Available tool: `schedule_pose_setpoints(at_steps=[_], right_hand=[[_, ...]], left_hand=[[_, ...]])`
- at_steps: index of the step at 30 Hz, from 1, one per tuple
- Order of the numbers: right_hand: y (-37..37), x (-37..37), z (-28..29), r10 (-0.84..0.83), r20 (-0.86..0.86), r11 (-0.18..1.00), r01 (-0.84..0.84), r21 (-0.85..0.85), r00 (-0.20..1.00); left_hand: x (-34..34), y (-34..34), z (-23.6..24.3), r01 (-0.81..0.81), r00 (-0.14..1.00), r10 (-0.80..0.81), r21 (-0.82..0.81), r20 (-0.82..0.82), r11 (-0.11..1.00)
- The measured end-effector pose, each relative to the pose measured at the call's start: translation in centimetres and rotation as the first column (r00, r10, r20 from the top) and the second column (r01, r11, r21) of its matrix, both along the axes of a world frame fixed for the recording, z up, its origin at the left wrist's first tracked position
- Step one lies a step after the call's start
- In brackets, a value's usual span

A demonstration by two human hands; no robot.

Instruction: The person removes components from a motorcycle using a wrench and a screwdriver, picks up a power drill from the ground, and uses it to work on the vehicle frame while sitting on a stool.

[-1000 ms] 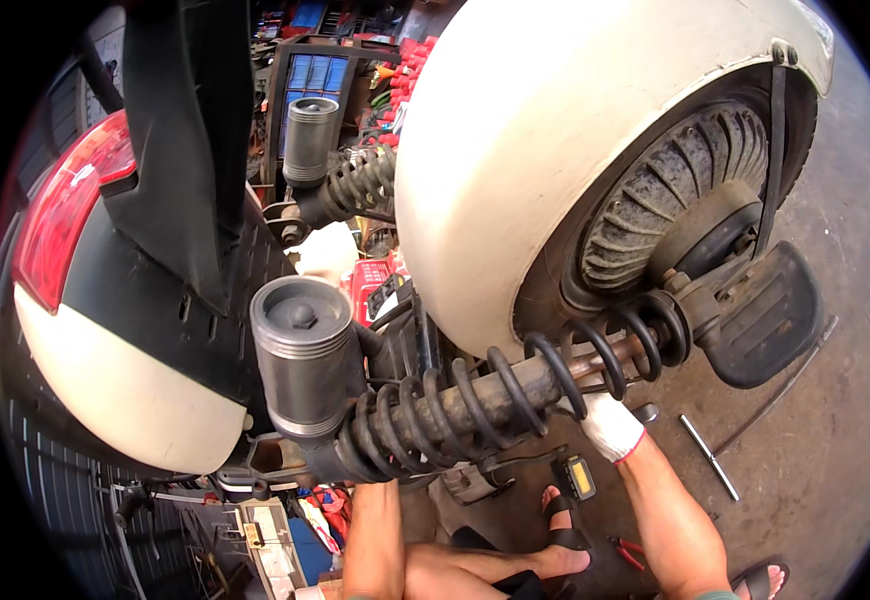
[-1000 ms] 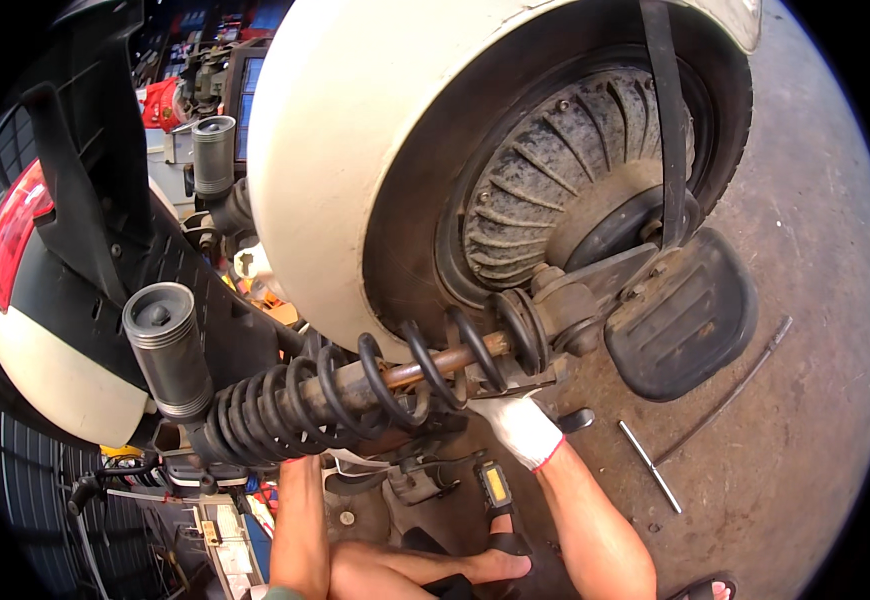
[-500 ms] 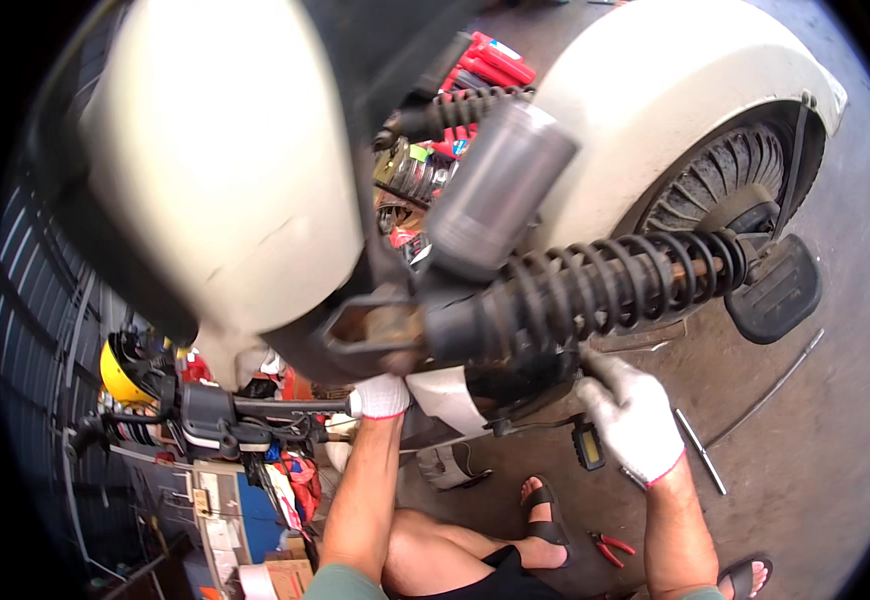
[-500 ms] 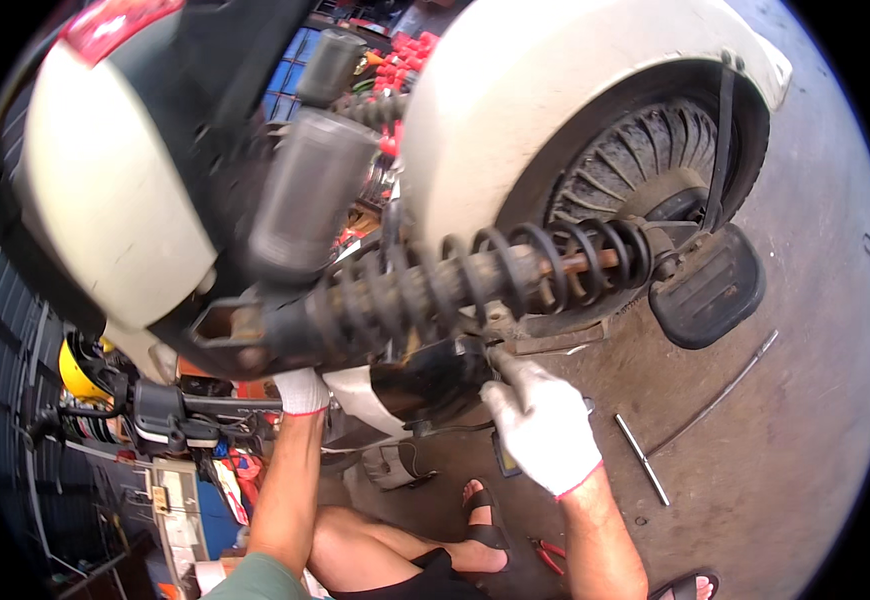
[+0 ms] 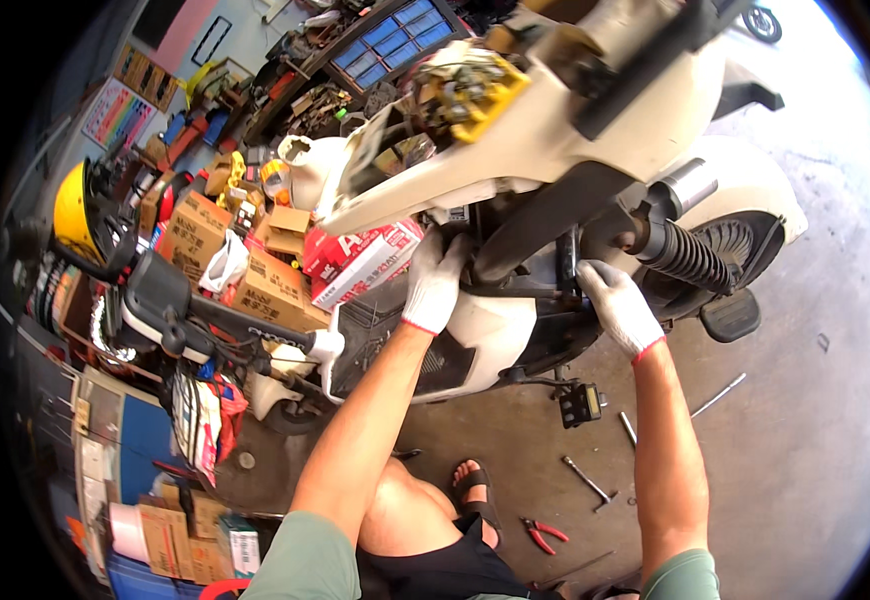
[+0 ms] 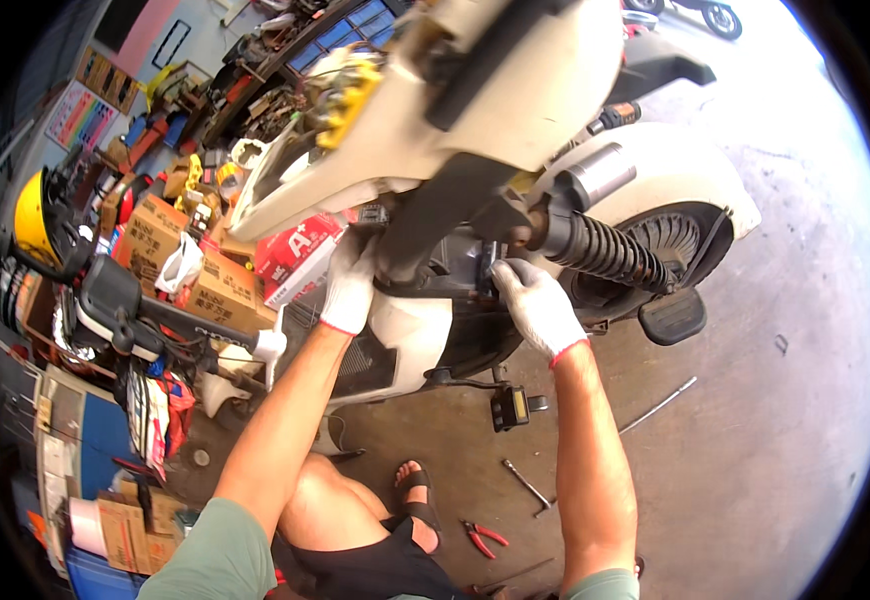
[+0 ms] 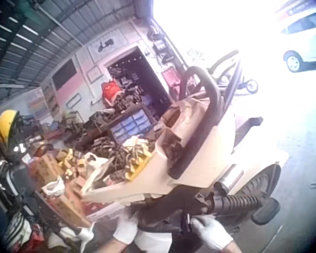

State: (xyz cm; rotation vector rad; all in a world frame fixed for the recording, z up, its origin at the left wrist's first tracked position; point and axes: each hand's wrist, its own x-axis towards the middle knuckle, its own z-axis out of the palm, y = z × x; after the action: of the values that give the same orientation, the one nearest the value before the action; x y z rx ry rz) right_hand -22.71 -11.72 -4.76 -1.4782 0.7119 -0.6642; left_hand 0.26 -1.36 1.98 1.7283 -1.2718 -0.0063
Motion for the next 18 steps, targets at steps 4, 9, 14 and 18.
schedule_pose_setpoints(at_steps=[4, 9, 14, 18], right_hand=[[-1.4, 2.0, 0.4, 0.19, 0.057, 0.973, -0.195, 0.121, 0.98], [-2.9, 2.4, -0.4, 0.277, 0.128, 0.942, -0.295, 0.159, 0.952], [-2.2, 2.7, -0.1, 0.261, 0.001, 0.955, -0.258, 0.148, 0.965], [-2.2, 2.5, 0.1, 0.306, 0.121, 0.915, -0.327, 0.236, 0.944]], left_hand=[[0.8, 0.5, 0.5, 0.066, 0.993, -0.06, 0.061, -0.103, 0.996], [0.5, 0.6, 0.9, 0.134, 0.98, -0.126, 0.043, -0.152, 0.99], [-0.1, 0.9, 1.2, 0.102, 0.995, -0.1, 0.123, -0.027, 0.987], [-0.3, 0.5, 1.3, 0.042, 0.988, -0.073, 0.212, 0.139, 0.976]])
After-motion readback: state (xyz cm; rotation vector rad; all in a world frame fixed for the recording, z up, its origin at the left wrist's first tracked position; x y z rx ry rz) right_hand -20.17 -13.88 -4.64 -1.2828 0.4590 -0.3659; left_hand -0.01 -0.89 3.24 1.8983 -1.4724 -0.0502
